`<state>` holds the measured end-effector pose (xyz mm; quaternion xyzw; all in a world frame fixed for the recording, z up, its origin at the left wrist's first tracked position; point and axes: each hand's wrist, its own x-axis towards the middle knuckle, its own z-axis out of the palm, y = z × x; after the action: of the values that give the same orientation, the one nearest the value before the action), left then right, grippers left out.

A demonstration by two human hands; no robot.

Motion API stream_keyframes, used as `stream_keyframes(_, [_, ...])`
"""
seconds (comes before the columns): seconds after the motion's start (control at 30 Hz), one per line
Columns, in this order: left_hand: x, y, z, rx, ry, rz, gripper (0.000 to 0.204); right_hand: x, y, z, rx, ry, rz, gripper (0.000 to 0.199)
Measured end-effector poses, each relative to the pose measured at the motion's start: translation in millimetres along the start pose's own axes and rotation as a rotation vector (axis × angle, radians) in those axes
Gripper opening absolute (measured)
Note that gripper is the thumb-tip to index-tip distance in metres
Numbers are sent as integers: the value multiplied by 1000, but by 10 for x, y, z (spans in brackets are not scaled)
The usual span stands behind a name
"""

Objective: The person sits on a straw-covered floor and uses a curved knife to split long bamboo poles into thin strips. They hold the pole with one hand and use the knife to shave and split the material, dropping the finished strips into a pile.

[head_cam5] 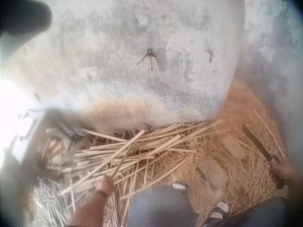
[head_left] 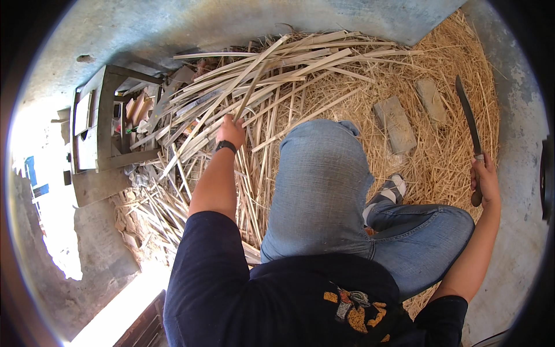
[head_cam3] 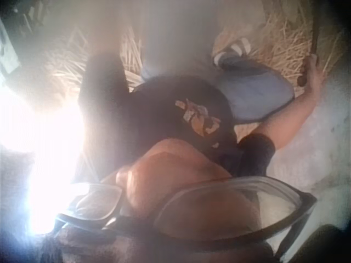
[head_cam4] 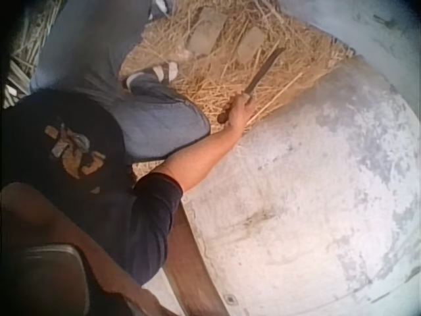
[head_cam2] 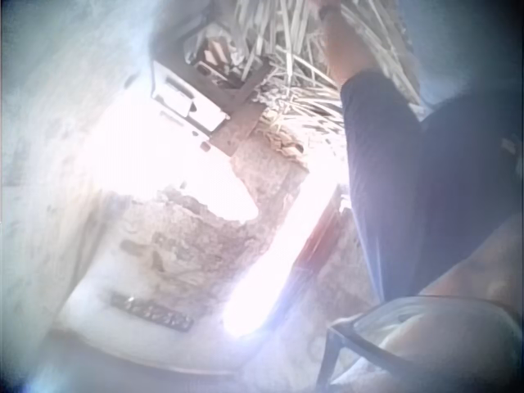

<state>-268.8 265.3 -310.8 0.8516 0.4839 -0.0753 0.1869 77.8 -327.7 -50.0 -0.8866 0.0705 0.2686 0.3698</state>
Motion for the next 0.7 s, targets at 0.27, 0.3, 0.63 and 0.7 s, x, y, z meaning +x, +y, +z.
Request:
stream_keyframes(0.27, [-762,-339,198,23,-66,-117,34,31,101,-29,-15,37,-2,69])
stream_keyframes(0.3, [-838,-476,277,24,-54,-116,34,33,95,-29,-16,29,-5,69])
stream_keyframes(0.63, [-958,-670,105,62,-107,-231,36,-87,15,11,24,17,-15,64])
stream_keyframes(0.7, [-768,-754,55,79,-76,-203,38,-97,-22,16,23,8,-22,65])
